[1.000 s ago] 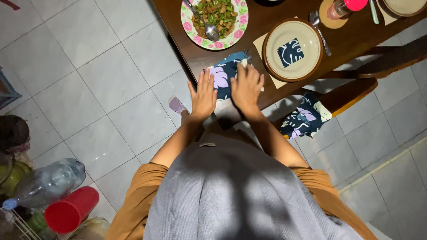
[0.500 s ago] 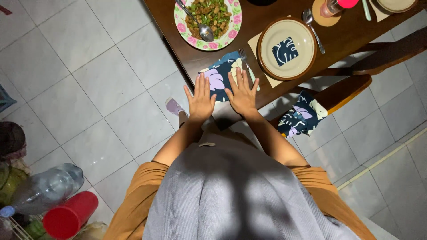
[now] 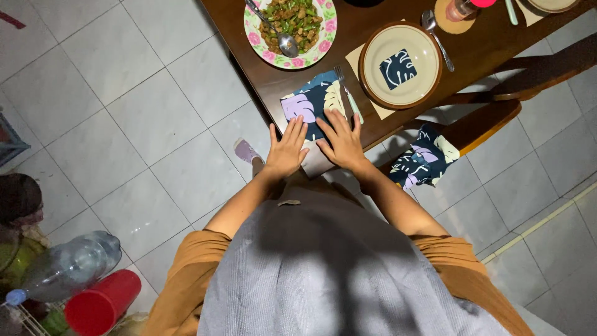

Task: The person retrieves a patterned cloth from a storage area, walks to the dining table, and folds it into a small square. They then place the folded cloth onto a plate on the table.

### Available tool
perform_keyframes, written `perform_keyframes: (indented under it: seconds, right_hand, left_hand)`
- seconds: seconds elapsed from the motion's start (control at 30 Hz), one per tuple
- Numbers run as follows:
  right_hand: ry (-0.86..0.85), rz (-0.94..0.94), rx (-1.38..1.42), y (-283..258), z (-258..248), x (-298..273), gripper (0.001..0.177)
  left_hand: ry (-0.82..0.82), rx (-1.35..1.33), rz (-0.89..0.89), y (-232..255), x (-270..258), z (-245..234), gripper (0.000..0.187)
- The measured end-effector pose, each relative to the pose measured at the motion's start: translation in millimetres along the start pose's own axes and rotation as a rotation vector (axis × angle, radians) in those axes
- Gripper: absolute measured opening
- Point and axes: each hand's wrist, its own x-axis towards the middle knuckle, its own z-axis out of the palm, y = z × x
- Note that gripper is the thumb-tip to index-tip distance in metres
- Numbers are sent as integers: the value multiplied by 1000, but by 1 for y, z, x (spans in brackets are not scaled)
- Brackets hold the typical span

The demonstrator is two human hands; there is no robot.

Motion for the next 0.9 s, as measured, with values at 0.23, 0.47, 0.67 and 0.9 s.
perform_keyframes:
  seconds: [0.23, 0.47, 0.67, 0.9]
  right_hand:
    - [0, -45, -44, 13, 1, -19, 46]
    - [89, -87, -62, 23, -7, -7, 32]
    - [161, -251, -164, 25, -21, 6, 15]
    - [-201, -162, -51, 20, -52, 33, 11]
  left_hand:
    - [17, 18, 184, 0, -8, -17, 61]
    - [-31, -101, 143, 0, -8, -2, 53]
    - [66, -230, 143, -20, 10, -16, 52]
    - [108, -497, 75, -32, 0, -26, 49]
